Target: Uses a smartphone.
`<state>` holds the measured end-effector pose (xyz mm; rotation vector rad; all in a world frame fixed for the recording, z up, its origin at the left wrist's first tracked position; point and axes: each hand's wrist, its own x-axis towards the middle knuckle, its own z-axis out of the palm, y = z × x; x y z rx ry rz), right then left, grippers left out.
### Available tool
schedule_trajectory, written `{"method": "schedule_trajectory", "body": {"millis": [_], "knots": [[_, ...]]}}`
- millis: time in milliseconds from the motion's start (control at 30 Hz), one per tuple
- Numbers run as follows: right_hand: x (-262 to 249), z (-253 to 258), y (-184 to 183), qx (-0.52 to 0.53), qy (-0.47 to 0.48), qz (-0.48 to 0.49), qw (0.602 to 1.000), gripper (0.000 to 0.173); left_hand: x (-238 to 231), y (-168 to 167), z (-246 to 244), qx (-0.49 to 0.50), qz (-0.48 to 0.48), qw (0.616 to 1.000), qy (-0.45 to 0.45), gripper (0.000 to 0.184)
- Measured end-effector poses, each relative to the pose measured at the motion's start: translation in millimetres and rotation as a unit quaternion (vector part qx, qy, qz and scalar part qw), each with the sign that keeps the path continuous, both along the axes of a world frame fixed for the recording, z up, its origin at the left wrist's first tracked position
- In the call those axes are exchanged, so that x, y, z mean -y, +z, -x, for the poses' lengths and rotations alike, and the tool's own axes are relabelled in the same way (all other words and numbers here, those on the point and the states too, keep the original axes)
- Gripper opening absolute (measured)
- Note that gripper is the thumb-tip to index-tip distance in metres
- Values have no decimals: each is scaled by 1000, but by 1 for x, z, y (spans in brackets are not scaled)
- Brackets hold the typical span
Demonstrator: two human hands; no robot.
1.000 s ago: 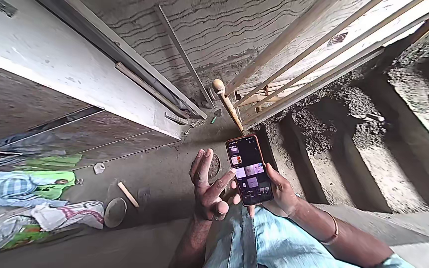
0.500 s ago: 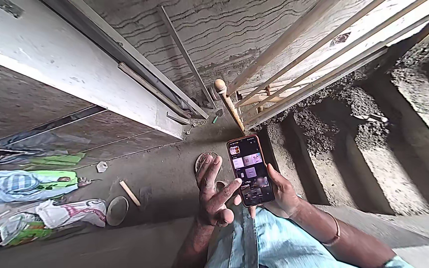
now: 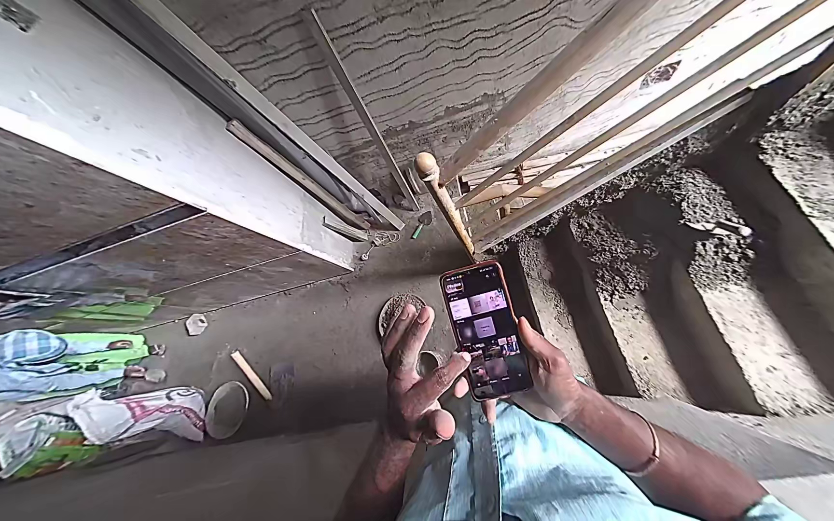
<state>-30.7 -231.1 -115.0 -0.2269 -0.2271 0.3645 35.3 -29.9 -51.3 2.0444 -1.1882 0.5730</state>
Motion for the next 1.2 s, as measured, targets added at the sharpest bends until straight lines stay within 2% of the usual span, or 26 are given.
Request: {"method": "schedule_trajectory", "body": {"millis": [267,467,1200], "knots": [[0,-1,2,3,-5,8,1000,63,-1,-2,1,4,18,1000,-21,55],[0,-1,3,7,2,4,1000,62,-1,-2,-1,12,9,1000,-11,61],[0,0,2,6,9,-4,1000,63,0,2,0,14,8,1000,2,61]]}}
